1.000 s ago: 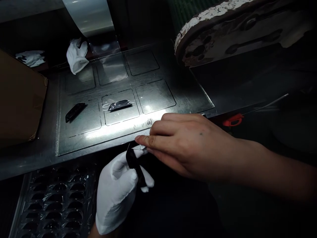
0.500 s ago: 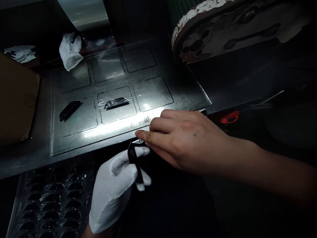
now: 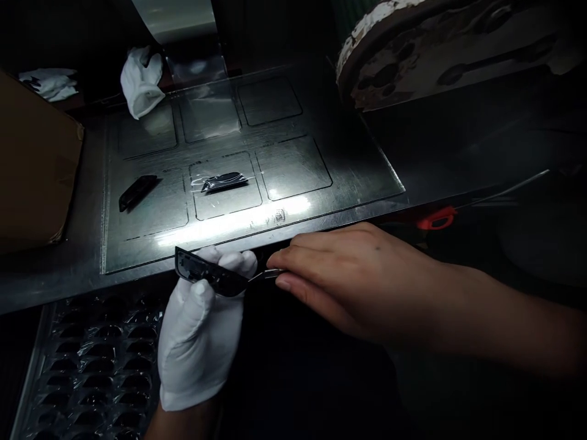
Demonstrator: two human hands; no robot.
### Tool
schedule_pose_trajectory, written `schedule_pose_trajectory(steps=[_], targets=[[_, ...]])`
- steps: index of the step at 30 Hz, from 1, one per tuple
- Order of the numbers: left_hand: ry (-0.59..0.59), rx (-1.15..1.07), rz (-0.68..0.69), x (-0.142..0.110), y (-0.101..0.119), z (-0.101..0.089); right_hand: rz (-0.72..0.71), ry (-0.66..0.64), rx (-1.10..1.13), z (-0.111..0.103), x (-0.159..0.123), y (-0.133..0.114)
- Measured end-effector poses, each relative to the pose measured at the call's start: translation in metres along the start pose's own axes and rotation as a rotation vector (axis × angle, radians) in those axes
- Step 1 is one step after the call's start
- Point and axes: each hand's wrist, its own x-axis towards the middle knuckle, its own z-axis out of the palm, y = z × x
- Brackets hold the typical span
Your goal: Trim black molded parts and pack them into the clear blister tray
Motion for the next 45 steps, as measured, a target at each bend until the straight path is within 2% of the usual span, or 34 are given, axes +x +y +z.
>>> schedule_pose_trajectory(steps=[7,21,31,36,42,45], targets=[[0.034,0.022,0.027,-0.005,0.003,-0.005,-0.046,-0.027,-0.159,-0.001,0.012,-0.006],[-0.040,0.062,0.046,-0.008,0.005,-0.010,-0.104,0.040,-0.315,0.006,0.009,-0.010],[0.036,0.150,0.039,-0.010,-0.001,-0.013,-0.097,-0.041,-0.316,0.005,0.004,-0.008],[0.020,0.205,0.153,-0.010,-0.003,-0.015,-0.075,-0.042,-0.286,0.007,0.003,-0.008],[0.044,0.398,0.250,-0.013,-0.007,-0.019,-0.081,-0.049,-0.199,0.006,0.000,-0.013],[0.011,0.320,0.251,-0.009,-0.009,-0.018,-0.070,0.005,-0.167,0.001,0.000,-0.002]])
